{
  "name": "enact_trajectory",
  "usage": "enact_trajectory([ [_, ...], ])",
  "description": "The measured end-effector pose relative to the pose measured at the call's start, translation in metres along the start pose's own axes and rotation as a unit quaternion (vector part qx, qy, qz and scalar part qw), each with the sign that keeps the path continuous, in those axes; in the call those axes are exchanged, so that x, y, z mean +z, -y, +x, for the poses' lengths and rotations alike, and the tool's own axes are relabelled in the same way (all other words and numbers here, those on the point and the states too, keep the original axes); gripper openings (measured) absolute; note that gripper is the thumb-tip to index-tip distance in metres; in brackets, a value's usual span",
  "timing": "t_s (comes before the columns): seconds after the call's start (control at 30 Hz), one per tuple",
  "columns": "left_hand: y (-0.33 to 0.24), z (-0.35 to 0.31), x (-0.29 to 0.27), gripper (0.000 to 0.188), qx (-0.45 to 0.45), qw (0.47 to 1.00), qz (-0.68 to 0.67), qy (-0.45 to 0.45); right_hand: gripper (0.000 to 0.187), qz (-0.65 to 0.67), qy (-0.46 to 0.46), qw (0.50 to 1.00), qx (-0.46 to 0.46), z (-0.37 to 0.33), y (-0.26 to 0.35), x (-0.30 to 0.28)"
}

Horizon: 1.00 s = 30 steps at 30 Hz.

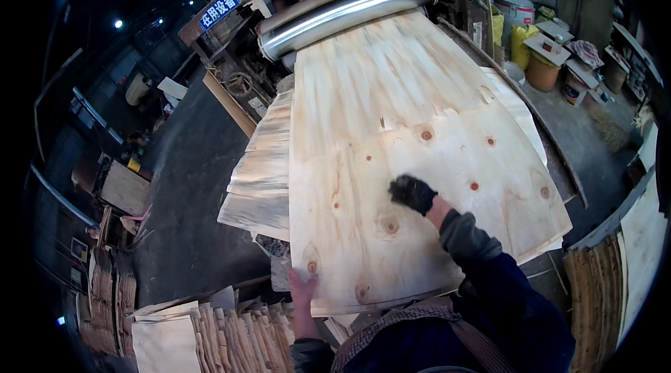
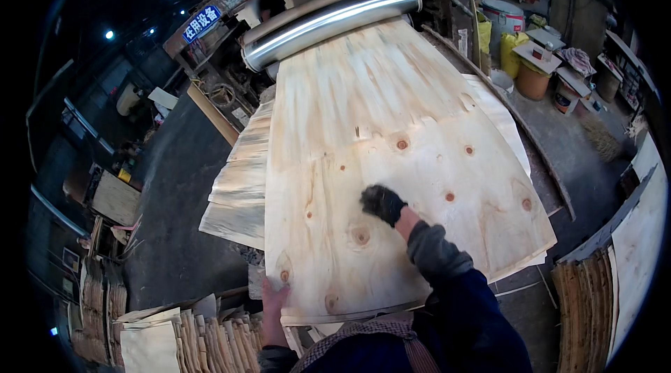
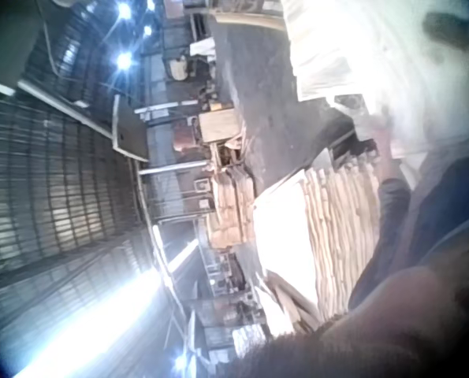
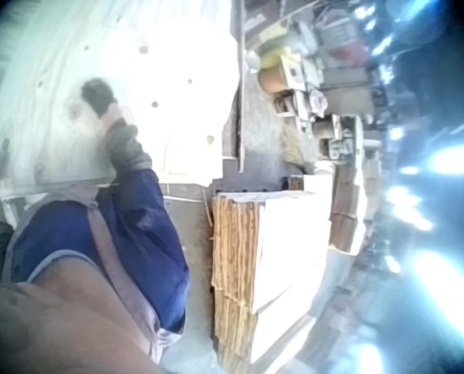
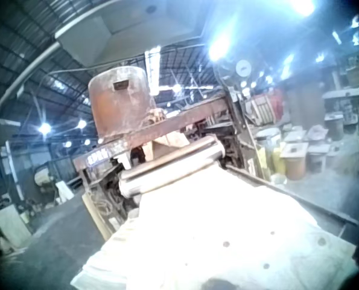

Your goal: The person picks up thin sheets of wood veneer from a stack and feeds them by hand into a rotating industrial glue spreader.

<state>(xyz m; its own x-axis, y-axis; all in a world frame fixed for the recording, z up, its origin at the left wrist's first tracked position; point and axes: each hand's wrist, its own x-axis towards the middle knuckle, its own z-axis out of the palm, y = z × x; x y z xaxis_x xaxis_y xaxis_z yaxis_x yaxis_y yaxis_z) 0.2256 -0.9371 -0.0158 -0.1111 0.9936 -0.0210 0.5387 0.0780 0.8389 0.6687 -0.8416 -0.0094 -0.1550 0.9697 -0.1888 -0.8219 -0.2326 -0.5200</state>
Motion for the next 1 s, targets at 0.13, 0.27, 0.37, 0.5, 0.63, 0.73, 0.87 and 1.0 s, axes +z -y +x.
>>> enact_trajectory([
  [0.13,-0.007,0.000,-0.016,0.056,-0.084,0.986,-0.144,0.024,0.021,0.016,0.045,0.999,0.013,-0.089,-0.061,0.013],
  [0.27,-0.023,0.005,-0.041,0.049,-0.122,0.961,-0.247,0.029,0.039,0.013,0.050,0.990,0.129,-0.176,-0.095,0.028],
  [0.37,-0.045,0.005,-0.060,0.049,-0.070,0.965,-0.236,0.086,0.037,0.061,0.066,0.968,0.233,-0.221,-0.106,0.030],
  [0.5,-0.085,-0.001,-0.081,0.049,-0.046,0.962,-0.256,0.088,0.038,-0.063,0.046,0.980,0.183,-0.252,-0.111,0.015],
  [0.63,-0.122,-0.005,-0.101,0.050,0.001,0.924,-0.376,0.075,0.039,0.020,-0.042,0.978,0.205,-0.277,-0.107,0.002],
  [0.73,-0.141,-0.003,-0.117,0.052,0.015,0.903,-0.422,0.076,0.038,-0.013,-0.073,0.984,0.161,-0.293,-0.093,0.009],
  [0.87,-0.149,0.000,-0.124,0.051,0.035,0.881,-0.464,0.084,0.034,-0.017,-0.130,0.985,0.110,-0.309,-0.072,0.034],
  [1.0,-0.130,0.012,-0.119,0.048,-0.003,0.902,-0.428,0.045,0.028,0.013,-0.159,0.985,0.060,-0.299,-0.061,0.053],
])
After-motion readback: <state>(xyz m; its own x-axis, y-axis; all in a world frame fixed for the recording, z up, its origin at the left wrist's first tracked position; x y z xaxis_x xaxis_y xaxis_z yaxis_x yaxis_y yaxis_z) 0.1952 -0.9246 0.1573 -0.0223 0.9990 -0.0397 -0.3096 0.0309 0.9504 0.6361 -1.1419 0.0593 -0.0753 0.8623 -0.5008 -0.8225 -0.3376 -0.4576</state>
